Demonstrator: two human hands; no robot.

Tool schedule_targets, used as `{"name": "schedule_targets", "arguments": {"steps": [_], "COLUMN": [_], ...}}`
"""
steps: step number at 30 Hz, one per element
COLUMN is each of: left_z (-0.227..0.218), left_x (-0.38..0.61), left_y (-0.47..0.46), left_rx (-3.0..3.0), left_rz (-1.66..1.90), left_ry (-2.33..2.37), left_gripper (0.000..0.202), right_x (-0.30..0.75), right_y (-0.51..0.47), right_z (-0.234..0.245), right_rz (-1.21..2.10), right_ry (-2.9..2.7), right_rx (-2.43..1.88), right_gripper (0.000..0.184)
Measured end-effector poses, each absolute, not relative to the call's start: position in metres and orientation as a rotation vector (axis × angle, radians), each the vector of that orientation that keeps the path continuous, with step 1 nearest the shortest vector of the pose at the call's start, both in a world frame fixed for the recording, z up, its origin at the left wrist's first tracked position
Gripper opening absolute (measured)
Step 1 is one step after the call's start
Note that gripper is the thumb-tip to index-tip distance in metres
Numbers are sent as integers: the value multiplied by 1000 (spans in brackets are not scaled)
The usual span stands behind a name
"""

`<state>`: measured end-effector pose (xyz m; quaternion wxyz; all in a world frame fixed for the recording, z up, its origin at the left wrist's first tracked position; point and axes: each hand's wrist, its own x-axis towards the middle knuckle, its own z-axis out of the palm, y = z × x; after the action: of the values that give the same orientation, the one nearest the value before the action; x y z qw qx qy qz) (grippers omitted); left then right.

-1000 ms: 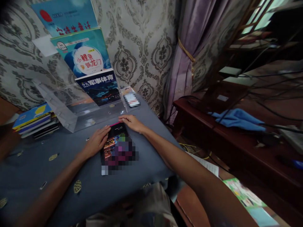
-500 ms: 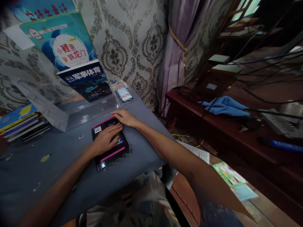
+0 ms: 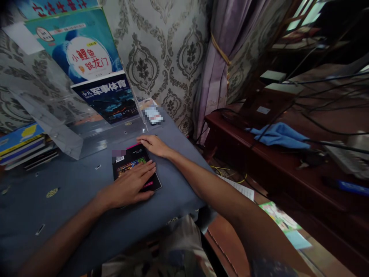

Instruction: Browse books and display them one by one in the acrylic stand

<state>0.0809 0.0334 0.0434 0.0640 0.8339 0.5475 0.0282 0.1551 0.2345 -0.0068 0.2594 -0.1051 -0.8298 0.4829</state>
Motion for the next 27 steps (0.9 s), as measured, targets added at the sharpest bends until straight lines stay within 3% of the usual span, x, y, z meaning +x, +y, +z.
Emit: {"name": "schedule_targets", "arguments": {"steps": [27], "left_z": [31], "left_x": [76], "left_y": [36], "left_rx": [2610], "left_rz": [200], "left_ry": [1722], "left_gripper": [43], "right_x": [160], "right_y": [228], "right_z": [-1], "right_rz": [1382], "right_ry": [-2212], "right_rx": [-261], "right_gripper": [31]}}
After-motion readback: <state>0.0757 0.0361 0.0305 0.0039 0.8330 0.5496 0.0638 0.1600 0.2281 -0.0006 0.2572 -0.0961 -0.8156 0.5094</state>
